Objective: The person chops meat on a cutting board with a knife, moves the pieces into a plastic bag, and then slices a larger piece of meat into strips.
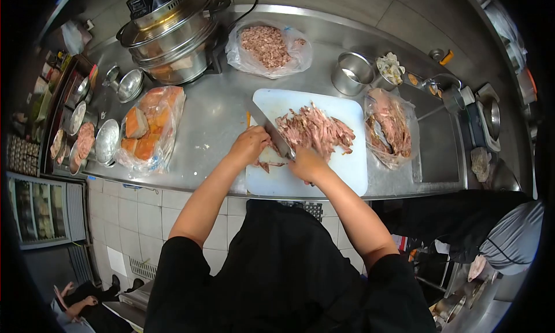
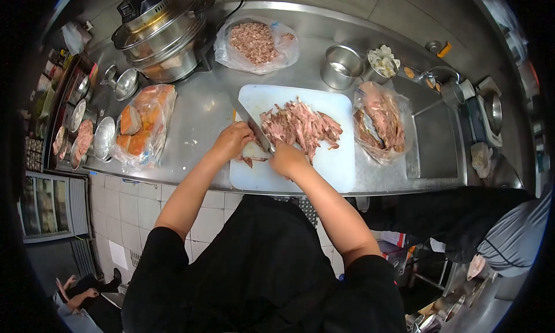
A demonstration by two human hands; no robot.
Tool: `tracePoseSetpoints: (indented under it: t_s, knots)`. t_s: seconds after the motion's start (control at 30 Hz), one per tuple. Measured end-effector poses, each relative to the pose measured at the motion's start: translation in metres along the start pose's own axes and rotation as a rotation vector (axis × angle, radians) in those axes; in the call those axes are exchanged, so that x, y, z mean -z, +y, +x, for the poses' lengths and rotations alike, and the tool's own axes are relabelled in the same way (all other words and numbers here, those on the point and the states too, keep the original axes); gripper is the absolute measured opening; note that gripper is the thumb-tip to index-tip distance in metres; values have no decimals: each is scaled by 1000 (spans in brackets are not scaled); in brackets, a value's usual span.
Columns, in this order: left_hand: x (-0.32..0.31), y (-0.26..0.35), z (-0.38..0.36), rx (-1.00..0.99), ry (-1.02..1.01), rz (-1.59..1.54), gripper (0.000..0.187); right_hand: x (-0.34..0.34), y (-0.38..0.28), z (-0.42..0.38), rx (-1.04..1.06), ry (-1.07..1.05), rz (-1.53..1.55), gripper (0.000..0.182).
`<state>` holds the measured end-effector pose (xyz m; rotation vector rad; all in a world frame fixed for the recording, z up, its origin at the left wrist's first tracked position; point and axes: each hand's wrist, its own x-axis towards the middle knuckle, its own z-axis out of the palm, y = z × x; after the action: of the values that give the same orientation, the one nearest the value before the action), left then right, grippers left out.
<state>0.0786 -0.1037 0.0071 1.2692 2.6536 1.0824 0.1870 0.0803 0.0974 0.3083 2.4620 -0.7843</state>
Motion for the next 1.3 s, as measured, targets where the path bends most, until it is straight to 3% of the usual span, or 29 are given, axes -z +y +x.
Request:
tracePoseSetpoints:
  t_s: [0.27, 0.37, 0.47, 0.6, 0.67, 0.73, 0.8, 0.93, 0.97, 1.07, 1.3]
  knots:
    - [2, 4, -3, 2, 30, 11, 8, 30, -20, -15, -19, -135, 9, 35]
    - [-3, 2, -4, -12, 40, 6, 7, -5, -3, 12, 10, 60, 137, 36]
    - [-3, 7, -2, -12, 28, 33, 8, 6, 7, 14, 30, -19, 357, 38]
    - [8, 17, -4, 52, -14, -15, 11, 8, 17, -6, 0, 112, 370, 27]
    - [22, 11, -15, 113, 77, -3, 13, 13, 17, -22, -7, 77, 324, 28]
    - [40, 13, -29, 120, 16, 63, 17, 8, 22, -30, -13, 51, 278, 29]
    - [46, 19, -43, 128, -41, 128, 20, -7, 26, -33, 121, 91, 93, 32]
    - [43, 29, -57, 64, -40, 77, 29, -25, 19, -44, 97, -13, 72, 34]
    - [41, 31, -57, 86, -25, 71, 31, -35, 23, -43, 163, 66, 15, 33]
    - [37, 29, -58, 94, 3, 74, 24, -31, 9, -52, 42, -60, 215, 31]
    - [21, 20, -52, 98, -8, 0, 18, -35, 23, -38, 47, 4, 229, 34]
